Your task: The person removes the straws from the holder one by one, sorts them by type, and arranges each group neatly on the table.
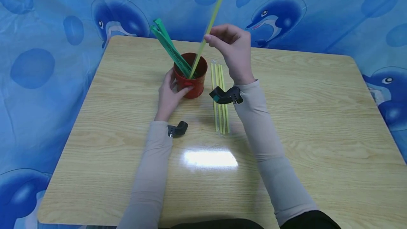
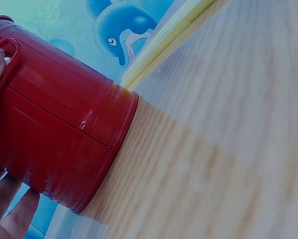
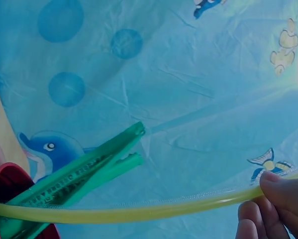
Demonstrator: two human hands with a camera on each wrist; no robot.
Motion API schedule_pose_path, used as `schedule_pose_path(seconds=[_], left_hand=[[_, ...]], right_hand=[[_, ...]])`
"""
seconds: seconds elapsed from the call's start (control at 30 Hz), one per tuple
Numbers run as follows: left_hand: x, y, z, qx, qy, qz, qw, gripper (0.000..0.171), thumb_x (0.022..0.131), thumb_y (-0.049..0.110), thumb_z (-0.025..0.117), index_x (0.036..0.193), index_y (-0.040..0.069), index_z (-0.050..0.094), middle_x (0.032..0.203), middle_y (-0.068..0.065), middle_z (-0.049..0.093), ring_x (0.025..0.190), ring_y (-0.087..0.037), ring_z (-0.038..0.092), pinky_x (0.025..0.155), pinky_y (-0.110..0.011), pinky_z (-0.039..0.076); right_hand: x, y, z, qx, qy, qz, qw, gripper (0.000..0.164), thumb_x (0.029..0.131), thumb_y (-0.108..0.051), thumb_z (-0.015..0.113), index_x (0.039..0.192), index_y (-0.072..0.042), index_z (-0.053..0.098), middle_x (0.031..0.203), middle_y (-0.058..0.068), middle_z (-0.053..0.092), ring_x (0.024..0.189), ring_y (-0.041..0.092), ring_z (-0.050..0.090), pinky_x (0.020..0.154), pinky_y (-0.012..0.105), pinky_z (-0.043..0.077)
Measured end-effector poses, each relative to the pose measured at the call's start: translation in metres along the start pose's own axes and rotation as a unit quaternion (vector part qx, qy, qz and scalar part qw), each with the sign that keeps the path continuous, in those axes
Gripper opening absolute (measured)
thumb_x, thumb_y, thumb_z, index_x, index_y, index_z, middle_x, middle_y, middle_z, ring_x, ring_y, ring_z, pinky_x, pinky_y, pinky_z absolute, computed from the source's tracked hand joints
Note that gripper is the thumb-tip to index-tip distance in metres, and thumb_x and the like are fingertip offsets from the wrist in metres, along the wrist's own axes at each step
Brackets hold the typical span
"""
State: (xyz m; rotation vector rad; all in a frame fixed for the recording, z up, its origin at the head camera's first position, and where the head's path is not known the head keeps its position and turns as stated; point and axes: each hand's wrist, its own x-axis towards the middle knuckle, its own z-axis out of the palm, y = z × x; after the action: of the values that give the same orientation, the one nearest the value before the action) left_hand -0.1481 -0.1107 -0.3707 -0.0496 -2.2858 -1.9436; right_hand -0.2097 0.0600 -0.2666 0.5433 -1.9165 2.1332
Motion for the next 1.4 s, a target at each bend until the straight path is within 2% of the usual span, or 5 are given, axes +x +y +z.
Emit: schedule_pose_path(seconds=[0.07, 0.3, 0.4, 0.8, 1.4], left_hand=[[0.000, -0.001, 0.000, 0.000, 0.001, 0.002, 1.0000, 0.074, 0.082, 0.004, 0.072, 0.144, -0.002, 0.030, 0.146, -0.017, 0.037, 0.134, -0.026, 0.036, 0.109, -0.036, 0.034], [0.001, -0.003, -0.001, -0.004, 0.000, 0.006, 1.0000, 0.075, 0.082, 0.004, 0.073, 0.143, -0.002, 0.031, 0.146, -0.017, 0.037, 0.134, -0.026, 0.036, 0.109, -0.035, 0.035], [0.001, -0.004, -0.001, -0.005, -0.001, 0.004, 1.0000, 0.075, 0.082, 0.004, 0.072, 0.144, -0.001, 0.031, 0.146, -0.017, 0.038, 0.134, -0.025, 0.036, 0.109, -0.035, 0.035], [0.001, -0.004, -0.001, -0.014, -0.002, 0.004, 0.9999, 0.074, 0.082, 0.002, 0.072, 0.144, -0.001, 0.030, 0.146, -0.017, 0.037, 0.135, -0.025, 0.035, 0.109, -0.035, 0.034], [0.001, -0.006, -0.001, -0.021, -0.004, 0.003, 0.9998, 0.074, 0.082, 0.002, 0.071, 0.144, -0.001, 0.030, 0.146, -0.017, 0.036, 0.135, -0.025, 0.034, 0.109, -0.036, 0.033]], right_hand=[[0.001, -0.002, -0.003, 0.010, 0.007, 0.002, 1.000, 0.008, 0.080, 0.005, 0.070, 0.085, -0.001, 0.072, 0.076, 0.006, 0.068, 0.072, 0.024, 0.062, 0.074, 0.034, 0.054], [-0.002, -0.007, -0.010, 0.022, 0.016, -0.034, 0.999, 0.008, 0.081, 0.007, 0.068, 0.084, 0.000, 0.071, 0.078, 0.006, 0.068, 0.071, 0.024, 0.063, 0.075, 0.037, 0.056], [-0.004, -0.011, -0.012, 0.032, 0.027, -0.028, 0.999, 0.009, 0.081, 0.008, 0.068, 0.083, 0.000, 0.071, 0.077, 0.007, 0.068, 0.072, 0.024, 0.063, 0.075, 0.036, 0.056], [-0.009, -0.016, -0.022, 0.030, 0.050, -0.074, 0.996, 0.006, 0.082, 0.006, 0.066, 0.082, 0.001, 0.070, 0.080, 0.012, 0.068, 0.071, 0.025, 0.063, 0.076, 0.040, 0.055], [-0.012, -0.018, -0.028, 0.046, 0.043, -0.078, 0.995, 0.007, 0.083, 0.007, 0.064, 0.083, 0.004, 0.069, 0.081, 0.011, 0.069, 0.070, 0.022, 0.062, 0.074, 0.036, 0.054]])
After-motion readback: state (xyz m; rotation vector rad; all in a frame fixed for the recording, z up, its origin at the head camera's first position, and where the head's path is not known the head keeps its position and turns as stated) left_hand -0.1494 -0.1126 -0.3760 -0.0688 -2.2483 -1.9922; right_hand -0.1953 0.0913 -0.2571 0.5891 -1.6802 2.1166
